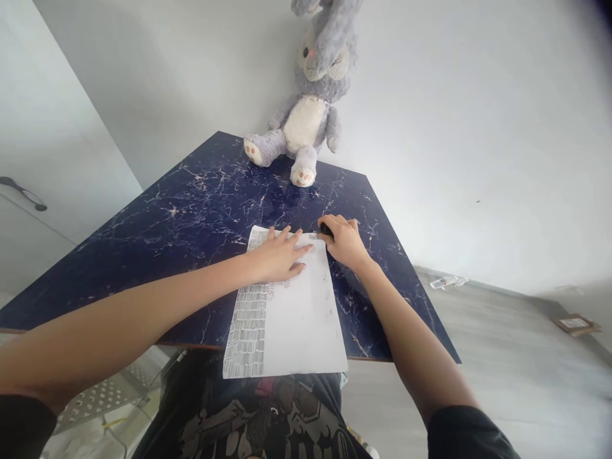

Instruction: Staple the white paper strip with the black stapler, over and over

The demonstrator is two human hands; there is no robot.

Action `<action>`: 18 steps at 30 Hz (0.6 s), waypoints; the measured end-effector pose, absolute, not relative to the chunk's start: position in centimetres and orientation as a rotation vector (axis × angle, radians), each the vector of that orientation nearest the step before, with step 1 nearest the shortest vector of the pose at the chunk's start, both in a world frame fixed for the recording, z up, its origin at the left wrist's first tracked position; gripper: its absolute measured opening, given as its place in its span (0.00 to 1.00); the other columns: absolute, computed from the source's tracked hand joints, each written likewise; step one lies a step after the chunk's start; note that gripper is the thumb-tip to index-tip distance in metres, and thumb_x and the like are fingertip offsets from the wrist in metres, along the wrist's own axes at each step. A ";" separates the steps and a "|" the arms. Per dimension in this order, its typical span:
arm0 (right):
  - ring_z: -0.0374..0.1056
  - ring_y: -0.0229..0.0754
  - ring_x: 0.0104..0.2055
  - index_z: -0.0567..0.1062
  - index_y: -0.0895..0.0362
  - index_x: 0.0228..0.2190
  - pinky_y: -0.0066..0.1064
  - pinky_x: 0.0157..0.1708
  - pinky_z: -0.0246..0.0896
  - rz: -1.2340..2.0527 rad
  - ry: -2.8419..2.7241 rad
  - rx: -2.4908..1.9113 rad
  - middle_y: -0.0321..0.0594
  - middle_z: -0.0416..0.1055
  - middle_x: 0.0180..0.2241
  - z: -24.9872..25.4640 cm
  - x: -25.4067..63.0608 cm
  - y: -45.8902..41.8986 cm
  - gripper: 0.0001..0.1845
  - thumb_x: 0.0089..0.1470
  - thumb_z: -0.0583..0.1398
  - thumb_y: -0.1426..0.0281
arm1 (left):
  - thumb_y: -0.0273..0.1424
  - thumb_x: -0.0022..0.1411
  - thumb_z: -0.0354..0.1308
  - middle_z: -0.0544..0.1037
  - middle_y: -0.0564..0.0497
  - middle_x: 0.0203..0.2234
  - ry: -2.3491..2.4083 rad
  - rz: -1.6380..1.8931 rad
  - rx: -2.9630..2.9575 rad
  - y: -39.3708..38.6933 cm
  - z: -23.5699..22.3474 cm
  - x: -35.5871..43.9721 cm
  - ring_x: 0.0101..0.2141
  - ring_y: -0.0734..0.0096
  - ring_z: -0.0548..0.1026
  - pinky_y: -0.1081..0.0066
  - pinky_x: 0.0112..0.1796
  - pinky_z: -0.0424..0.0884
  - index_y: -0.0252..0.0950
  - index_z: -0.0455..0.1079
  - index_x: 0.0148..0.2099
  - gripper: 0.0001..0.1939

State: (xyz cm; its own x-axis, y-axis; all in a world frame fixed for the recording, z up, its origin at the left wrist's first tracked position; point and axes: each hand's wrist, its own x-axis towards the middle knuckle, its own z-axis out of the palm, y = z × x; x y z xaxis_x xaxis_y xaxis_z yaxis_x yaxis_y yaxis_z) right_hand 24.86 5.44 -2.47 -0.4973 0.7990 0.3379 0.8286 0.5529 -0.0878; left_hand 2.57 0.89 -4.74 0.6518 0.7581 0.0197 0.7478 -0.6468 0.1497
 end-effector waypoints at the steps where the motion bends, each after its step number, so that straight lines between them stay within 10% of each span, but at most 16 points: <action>1: 0.67 0.53 0.48 0.71 0.52 0.43 0.44 0.50 0.49 -0.138 -2.454 -1.333 0.44 0.76 0.43 -2.4 25.0 5.5 0.10 0.61 0.54 0.73 | 0.44 0.73 0.47 0.49 0.40 0.73 1.251 0.133 2.731 0.9 -4.8 2.6 0.69 0.29 0.47 0.32 0.61 0.49 0.44 0.55 0.74 0.31; 10: 0.67 0.51 0.45 0.70 0.53 0.45 0.43 0.48 0.58 0.212 -2.202 -1.270 0.45 0.73 0.43 0.0 26.3 4.6 0.11 0.62 0.55 0.65 | 0.42 0.71 0.53 0.61 0.39 0.68 1.199 0.440 2.719 1.2 -5.3 2.3 0.67 0.34 0.55 0.33 0.62 0.48 0.40 0.69 0.64 0.24; 18: 0.64 0.45 0.36 0.67 0.50 0.41 0.40 0.37 0.62 0.660 -1.929 -0.733 0.41 0.68 0.38 0.9 25.6 2.0 0.15 0.60 0.61 0.54 | 0.37 0.71 0.58 0.76 0.46 0.43 0.798 1.418 2.384 0.3 -2.4 2.0 0.43 0.63 0.76 0.60 0.47 0.73 0.37 0.67 0.55 0.14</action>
State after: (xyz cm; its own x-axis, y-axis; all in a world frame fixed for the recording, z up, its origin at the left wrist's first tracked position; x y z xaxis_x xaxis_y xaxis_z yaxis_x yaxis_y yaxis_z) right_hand 25.64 2.04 0.85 -0.3824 0.7222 0.5763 0.2181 0.6767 -0.7033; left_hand 2.05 0.28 -2.36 0.3744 0.5734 0.7287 0.3255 -0.8171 0.4757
